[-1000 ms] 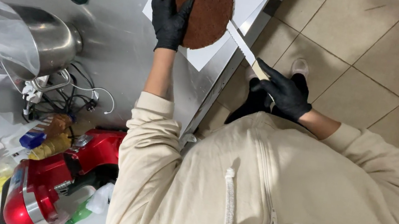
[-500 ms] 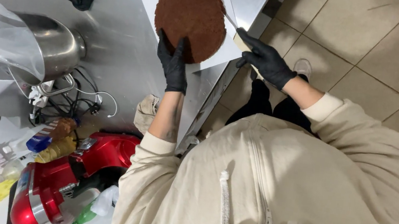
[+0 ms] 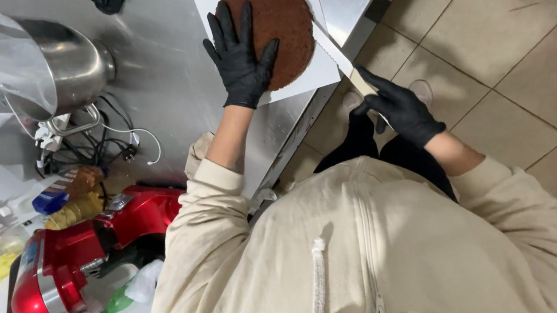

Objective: Slicing cake sponges into thinner layers using a long serrated knife on a stainless steel workstation.

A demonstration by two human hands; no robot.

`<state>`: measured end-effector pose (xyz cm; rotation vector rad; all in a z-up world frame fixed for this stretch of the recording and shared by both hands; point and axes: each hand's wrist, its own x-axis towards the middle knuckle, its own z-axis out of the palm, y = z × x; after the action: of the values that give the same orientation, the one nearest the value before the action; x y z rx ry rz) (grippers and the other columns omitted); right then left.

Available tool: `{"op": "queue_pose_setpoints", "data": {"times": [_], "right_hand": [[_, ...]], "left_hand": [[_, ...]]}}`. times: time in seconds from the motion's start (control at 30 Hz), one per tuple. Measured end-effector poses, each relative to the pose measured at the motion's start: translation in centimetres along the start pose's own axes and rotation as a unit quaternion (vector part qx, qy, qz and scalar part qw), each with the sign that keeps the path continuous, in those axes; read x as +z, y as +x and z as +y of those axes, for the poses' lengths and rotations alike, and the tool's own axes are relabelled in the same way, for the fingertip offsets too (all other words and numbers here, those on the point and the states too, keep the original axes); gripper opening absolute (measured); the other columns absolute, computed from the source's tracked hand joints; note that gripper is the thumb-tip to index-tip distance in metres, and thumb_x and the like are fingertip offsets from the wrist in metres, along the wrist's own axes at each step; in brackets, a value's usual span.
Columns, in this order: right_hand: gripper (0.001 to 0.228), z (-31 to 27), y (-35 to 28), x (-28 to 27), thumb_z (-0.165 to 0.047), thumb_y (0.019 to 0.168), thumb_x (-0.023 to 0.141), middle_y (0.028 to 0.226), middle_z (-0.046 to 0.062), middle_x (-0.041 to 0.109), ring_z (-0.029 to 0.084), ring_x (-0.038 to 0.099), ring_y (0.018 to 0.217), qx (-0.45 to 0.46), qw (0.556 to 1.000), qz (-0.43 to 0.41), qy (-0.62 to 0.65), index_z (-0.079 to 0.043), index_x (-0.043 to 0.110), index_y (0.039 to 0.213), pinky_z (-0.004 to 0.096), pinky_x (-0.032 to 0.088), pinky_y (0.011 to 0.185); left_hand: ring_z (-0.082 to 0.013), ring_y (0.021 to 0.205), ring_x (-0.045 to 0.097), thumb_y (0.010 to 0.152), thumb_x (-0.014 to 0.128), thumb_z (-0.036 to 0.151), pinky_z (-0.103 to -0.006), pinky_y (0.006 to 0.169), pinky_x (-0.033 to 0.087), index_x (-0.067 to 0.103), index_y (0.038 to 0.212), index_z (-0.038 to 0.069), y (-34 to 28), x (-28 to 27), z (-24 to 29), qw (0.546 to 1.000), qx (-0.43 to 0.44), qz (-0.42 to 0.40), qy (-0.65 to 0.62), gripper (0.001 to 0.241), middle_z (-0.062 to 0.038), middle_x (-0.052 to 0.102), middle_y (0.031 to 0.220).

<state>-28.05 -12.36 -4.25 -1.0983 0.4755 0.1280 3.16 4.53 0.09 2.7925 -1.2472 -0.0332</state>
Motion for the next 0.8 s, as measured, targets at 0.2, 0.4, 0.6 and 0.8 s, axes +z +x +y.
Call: {"op": "queue_pose_setpoints", "data": {"times": [0.2, 0.4, 0.6, 0.8], "right_hand": [[0.059, 4.0, 2.3, 2.4, -0.011, 0.111, 0.057, 0.126, 0.008, 0.068, 0.015, 0.072, 0.103, -0.148, 0.986, -0.007, 0.080, -0.016, 0.037, 0.166, 0.024, 0.057, 0.086], [0.065, -1.9, 6.0, 3.6, -0.015, 0.108, 0.055, 0.118, 0.010, 0.069, 0.013, 0.071, 0.102, -0.070, 0.995, -0.015, 0.062, -0.022, 0.029, 0.167, 0.027, 0.058, 0.064], [0.062, -2.1, 6.7, 2.7, -0.016, 0.106, 0.056, 0.160, 0.003, 0.046, 0.016, 0.072, 0.105, -0.127, 0.986, -0.042, 0.096, -0.018, 0.031, 0.163, 0.026, 0.055, 0.057], [0.057, -1.8, 6.5, 2.0, -0.015, 0.110, 0.054, 0.166, 0.002, 0.041, 0.016, 0.072, 0.100, -0.153, 0.987, -0.026, 0.047, -0.016, 0.033, 0.163, 0.024, 0.057, 0.064]], "left_hand": [[-0.0477, 0.159, 0.010, 0.098, 0.066, 0.071, -0.0665, 0.123, 0.026, 0.023, 0.167, 0.031, -0.4, 2.9, -0.6, 0.995, 0.005, 0.087, -0.037, 0.091, -0.017, 0.013, 0.173], [-0.0523, 0.157, 0.009, 0.096, 0.061, 0.076, -0.0705, 0.119, 0.020, 0.020, 0.166, 0.031, 0.5, 3.3, 0.6, 0.991, -0.121, 0.046, 0.018, 0.093, -0.018, 0.014, 0.173], [-0.0483, 0.157, 0.004, 0.094, 0.056, 0.079, -0.0744, 0.119, 0.005, 0.017, 0.166, 0.029, 2.1, -1.5, 2.8, 0.976, -0.174, -0.100, 0.080, 0.096, -0.016, 0.009, 0.173], [-0.0431, 0.160, 0.005, 0.098, 0.060, 0.078, -0.0724, 0.123, 0.004, 0.017, 0.168, 0.024, 3.1, -0.3, -0.3, 0.997, -0.040, -0.030, 0.064, 0.098, -0.014, 0.009, 0.174]]}}
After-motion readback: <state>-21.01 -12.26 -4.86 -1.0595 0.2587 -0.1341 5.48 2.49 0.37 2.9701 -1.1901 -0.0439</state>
